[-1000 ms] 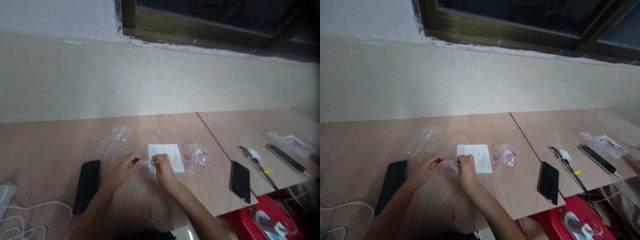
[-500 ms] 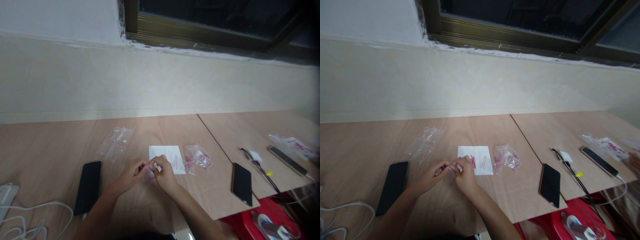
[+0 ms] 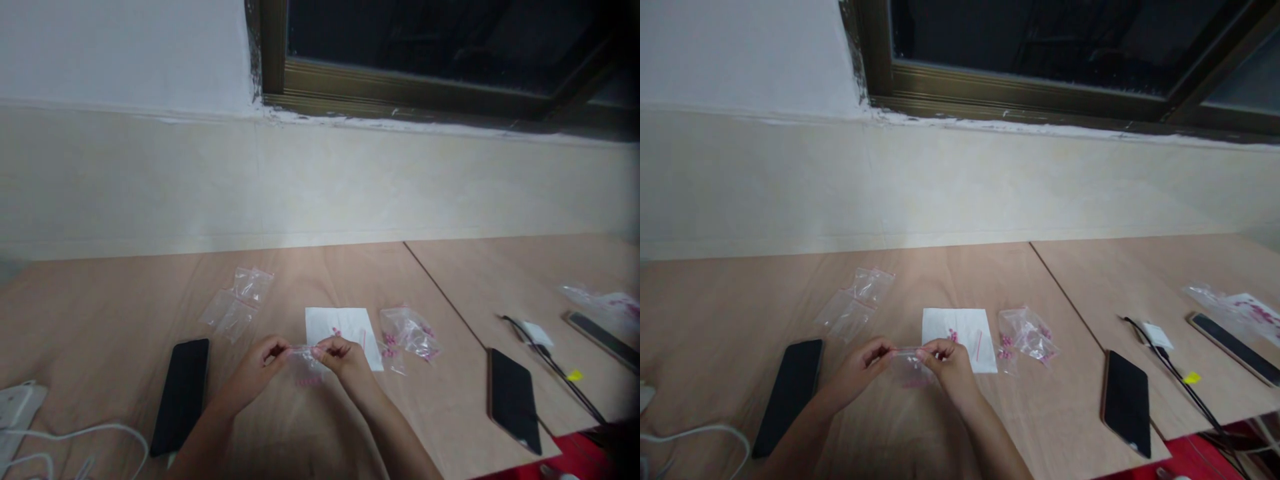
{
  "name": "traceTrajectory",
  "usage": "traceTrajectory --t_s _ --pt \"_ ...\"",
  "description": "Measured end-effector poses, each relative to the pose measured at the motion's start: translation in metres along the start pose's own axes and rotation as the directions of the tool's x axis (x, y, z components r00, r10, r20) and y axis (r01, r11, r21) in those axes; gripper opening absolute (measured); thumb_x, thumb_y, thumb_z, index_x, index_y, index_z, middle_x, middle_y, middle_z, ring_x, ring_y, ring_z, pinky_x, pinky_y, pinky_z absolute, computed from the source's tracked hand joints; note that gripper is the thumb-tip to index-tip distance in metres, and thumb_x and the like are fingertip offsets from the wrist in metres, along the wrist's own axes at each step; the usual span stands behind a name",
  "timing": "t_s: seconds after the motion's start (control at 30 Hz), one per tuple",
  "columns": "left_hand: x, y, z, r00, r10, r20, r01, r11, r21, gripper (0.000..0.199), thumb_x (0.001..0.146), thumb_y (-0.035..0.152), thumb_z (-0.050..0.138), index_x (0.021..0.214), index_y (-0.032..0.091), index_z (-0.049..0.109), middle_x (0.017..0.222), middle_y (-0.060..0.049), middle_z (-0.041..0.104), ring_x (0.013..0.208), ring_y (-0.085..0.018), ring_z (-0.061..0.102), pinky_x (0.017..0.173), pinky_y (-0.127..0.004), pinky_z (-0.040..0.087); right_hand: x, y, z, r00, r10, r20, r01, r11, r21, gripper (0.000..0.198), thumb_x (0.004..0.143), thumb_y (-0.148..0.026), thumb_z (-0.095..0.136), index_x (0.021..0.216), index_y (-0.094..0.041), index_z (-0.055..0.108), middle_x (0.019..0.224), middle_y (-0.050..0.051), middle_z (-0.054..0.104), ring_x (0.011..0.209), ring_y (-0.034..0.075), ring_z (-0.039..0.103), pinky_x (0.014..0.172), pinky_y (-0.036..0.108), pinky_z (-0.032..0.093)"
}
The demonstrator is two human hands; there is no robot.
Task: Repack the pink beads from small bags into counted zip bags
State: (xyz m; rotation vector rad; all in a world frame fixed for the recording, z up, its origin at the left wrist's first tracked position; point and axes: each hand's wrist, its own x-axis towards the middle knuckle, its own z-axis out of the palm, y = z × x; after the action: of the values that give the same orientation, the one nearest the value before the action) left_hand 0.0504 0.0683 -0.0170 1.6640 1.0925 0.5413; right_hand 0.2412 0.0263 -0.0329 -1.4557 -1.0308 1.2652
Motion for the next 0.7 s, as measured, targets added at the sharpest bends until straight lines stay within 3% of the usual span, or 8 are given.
traceTrajectory --t_s 0.13,0.3,0.37,0.43,0.5,0.57,0.63,0.7 --pt "-0.001 0.0 0.002 0.999 -0.024 0.034 0.026 0.998 -0.049 0.021 0.081 0.034 0.047 0.075 0.017 0.058 0.072 0.0 0.057 0.069 -0.014 0.053 0.062 -0.023 0.042 -0.002 0.007 -0.005 0.997 0.059 0.052 -0.065 0.99 0.124 0.031 0.059 -0.044 0.071 0.062 -0.015 0.063 0.057 0.001 0.061 0.054 0.013 0.051 0.056 0.027 0.039" --pt "-0.002 0.007 0.009 0.996 -0.001 0.084 0.002 1.0 -0.016 0.018 0.081 0.032 0.049 0.074 0.017 0.057 0.072 0.0 0.057 0.07 -0.014 0.053 0.064 -0.023 0.042 -0.01 0.003 -0.01 0.998 -0.049 -0.032 0.049 0.999 -0.014 0.03 0.065 -0.044 0.066 0.056 -0.016 0.059 0.055 0.0 0.056 0.055 0.013 0.048 0.056 0.026 0.036" --pt "0.001 0.007 0.007 0.997 0.021 0.081 -0.021 1.0 0.005 0.02 0.082 0.033 0.048 0.075 0.017 0.057 0.074 0.0 0.058 0.072 -0.014 0.053 0.066 -0.023 0.043 -0.012 -0.002 -0.022 0.992 -0.074 -0.098 0.069 0.996 -0.051 0.029 0.067 -0.044 0.064 0.058 -0.017 0.059 0.058 0.0 0.057 0.058 0.014 0.049 0.058 0.027 0.037" --pt "0.009 0.0 -0.002 1.0 0.025 0.008 -0.026 0.997 0.066 0.02 0.082 0.034 0.047 0.077 0.018 0.056 0.076 0.0 0.058 0.074 -0.014 0.054 0.068 -0.024 0.043 -0.009 -0.004 -0.046 0.969 -0.082 -0.232 0.069 0.996 -0.064 0.029 0.067 -0.046 0.062 0.063 -0.017 0.059 0.06 0.001 0.057 0.058 0.015 0.05 0.058 0.027 0.038" --pt "0.021 -0.016 -0.016 0.99 0.001 -0.142 0.027 0.98 0.195 0.016 0.081 0.033 0.048 0.078 0.018 0.055 0.076 0.0 0.057 0.072 -0.015 0.054 0.069 -0.027 0.044 -0.001 -0.001 -0.08 0.909 -0.086 -0.409 0.044 0.993 -0.11 0.031 0.069 -0.048 0.058 0.068 -0.017 0.058 0.061 0.002 0.058 0.057 0.016 0.051 0.055 0.027 0.038" --pt "0.034 -0.035 -0.031 0.959 -0.017 -0.284 0.134 0.907 0.4 0.009 0.077 0.028 0.051 0.08 0.02 0.053 0.078 0.0 0.056 0.075 -0.017 0.054 0.074 -0.03 0.044 0.011 0.008 -0.119 0.82 -0.122 -0.56 0.004 0.978 -0.206 0.032 0.07 -0.047 0.053 0.073 -0.016 0.058 0.067 0.005 0.06 0.059 0.018 0.053 0.055 0.028 0.039" --pt "0.044 -0.055 -0.044 0.95 -0.02 -0.31 0.164 0.88 0.446 0.01 0.071 0.021 0.056 0.08 0.019 0.052 0.082 -0.001 0.055 0.083 -0.02 0.053 0.079 -0.035 0.041 0.025 0.02 -0.156 0.733 -0.154 -0.663 -0.129 0.925 -0.358 0.031 0.072 -0.042 0.048 0.079 -0.014 0.06 0.07 0.01 0.062 0.063 0.022 0.055 0.056 0.031 0.04" --pt "0.051 -0.069 -0.051 0.946 -0.028 -0.323 0.186 0.862 0.471 0.012 0.068 0.015 0.056 0.078 0.019 0.051 0.082 -0.002 0.054 0.084 -0.021 0.052 0.079 -0.036 0.041 0.035 0.03 -0.184 0.65 -0.179 -0.739 -0.317 0.82 -0.477 0.029 0.071 -0.033 0.045 0.082 -0.011 0.061 0.071 0.015 0.062 0.066 0.027 0.057 0.057 0.035 0.04"
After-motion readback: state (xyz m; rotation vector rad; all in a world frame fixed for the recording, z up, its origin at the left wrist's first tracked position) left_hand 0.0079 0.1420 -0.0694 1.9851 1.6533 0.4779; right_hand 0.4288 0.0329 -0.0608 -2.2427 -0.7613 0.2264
